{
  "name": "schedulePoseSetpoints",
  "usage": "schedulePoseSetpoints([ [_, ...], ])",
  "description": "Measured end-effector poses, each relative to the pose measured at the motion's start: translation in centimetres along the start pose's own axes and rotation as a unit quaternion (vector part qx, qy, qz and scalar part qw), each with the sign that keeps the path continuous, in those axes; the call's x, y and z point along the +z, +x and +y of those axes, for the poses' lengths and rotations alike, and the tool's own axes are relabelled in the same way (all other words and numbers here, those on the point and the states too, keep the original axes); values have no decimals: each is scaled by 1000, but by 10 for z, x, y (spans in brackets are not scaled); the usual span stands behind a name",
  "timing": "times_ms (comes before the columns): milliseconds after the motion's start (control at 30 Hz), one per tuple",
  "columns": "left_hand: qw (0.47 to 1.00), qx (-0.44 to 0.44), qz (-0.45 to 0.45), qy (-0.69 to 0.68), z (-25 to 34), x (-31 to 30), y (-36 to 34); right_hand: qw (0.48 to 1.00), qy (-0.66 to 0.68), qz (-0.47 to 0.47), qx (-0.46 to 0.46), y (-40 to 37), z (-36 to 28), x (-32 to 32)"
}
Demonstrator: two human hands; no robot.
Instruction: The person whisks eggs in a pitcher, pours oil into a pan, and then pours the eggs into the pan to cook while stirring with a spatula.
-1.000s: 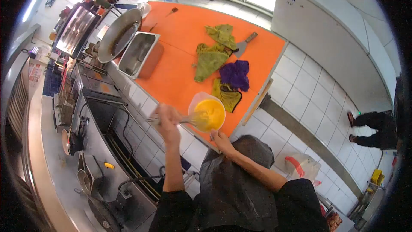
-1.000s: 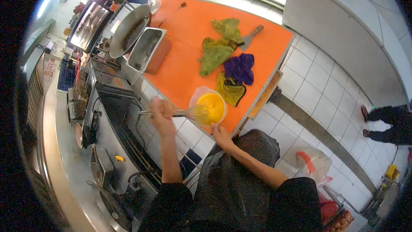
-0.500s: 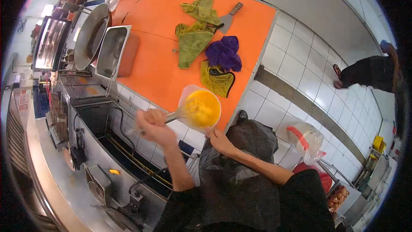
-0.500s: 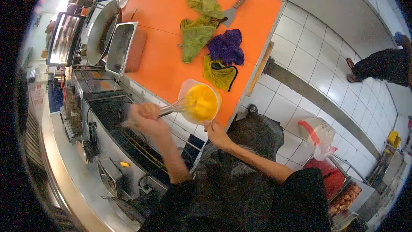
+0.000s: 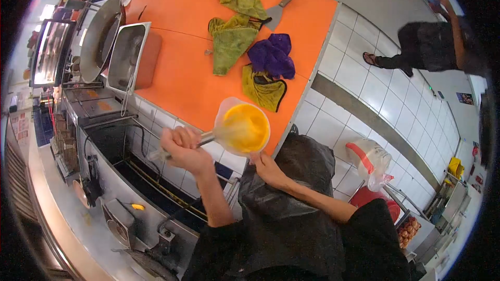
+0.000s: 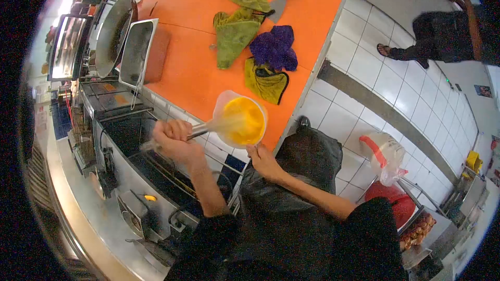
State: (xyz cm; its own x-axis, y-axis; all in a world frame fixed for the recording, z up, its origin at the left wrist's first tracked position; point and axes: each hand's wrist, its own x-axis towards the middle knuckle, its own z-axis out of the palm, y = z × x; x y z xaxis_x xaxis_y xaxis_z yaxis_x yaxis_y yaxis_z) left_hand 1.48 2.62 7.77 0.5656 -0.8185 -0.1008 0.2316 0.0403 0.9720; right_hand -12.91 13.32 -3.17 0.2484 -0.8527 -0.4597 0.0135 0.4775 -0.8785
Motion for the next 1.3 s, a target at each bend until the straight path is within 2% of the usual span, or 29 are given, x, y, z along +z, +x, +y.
schedulePoseSetpoints([
  [200, 998, -16, 24, 64, -7, 15, 3, 1000, -6, -25, 3, -1, 12, 3],
  [300, 996, 0, 23, 85, -70, 7, -12, 1000, 15, -6, 15, -5, 4, 1],
  [367, 995, 27, 30, 92, -82, 8, -9, 999, 44, -19, 5, 1, 8, 4],
  [400, 995, 37, 31, 92, -85, 5, -3, 999, 3, -34, 17, 3, 16, 2],
  [467, 996, 5, 65, 60, -24, 2, 14, 997, -35, -57, 39, -2, 23, 4],
  [533, 994, 4, -50, -99, -16, 0, -2, 999, 30, -18, 7, -5, 21, 9],
  [567, 998, 60, 7, 34, -68, 4, -18, 999, 29, -20, 6, -8, 20, 7],
  [600, 977, 118, 66, 163, -95, 9, -22, 997, 18, -58, 44, -9, 17, 2],
  [633, 990, 8, 116, 85, -69, 18, -18, 992, 11, -91, 84, -10, 14, 2],
  [667, 979, -93, 179, -5, -44, 27, -14, 993, 11, -88, 81, -10, 18, 5],
  [733, 995, -6, 101, 22, -17, 14, -16, 998, 38, -43, -9, -9, 27, 13],
  [767, 994, 45, 97, 2, -17, 3, -17, 998, 40, -42, -10, -9, 24, 13],
  [800, 994, 47, 96, 0, -48, -5, -19, 997, 49, -53, -15, -8, 20, 11],
  [867, 963, 204, 32, 174, -121, -19, -28, 995, 55, -74, -28, -3, 16, 11],
  [900, 988, 121, -2, 100, -86, 6, -34, 995, 59, -78, 11, 2, 19, 12],
  [933, 987, 120, 4, 104, -67, 5, -37, 992, 62, -88, 60, -4, 25, 14],
  [1033, 1000, 26, -2, 6, -17, -2, -19, 996, 45, -77, 17, -5, 21, 14],
  [1167, 996, 69, -59, -17, 15, -2, -13, 996, 6, -79, 25, -2, 31, 15],
  [1200, 996, 71, -58, -16, 17, 0, -12, 996, 23, -76, 50, -3, 30, 15],
  [1233, 992, 78, -95, -19, 18, 4, -11, 994, 38, -74, 74, -3, 27, 16],
  [1267, 987, 84, -132, -22, 18, 7, -9, 994, 37, -77, 72, -2, 30, 17],
  [1300, 987, 87, -131, -23, 16, 9, -7, 994, 53, -79, 48, 0, 36, 19],
])
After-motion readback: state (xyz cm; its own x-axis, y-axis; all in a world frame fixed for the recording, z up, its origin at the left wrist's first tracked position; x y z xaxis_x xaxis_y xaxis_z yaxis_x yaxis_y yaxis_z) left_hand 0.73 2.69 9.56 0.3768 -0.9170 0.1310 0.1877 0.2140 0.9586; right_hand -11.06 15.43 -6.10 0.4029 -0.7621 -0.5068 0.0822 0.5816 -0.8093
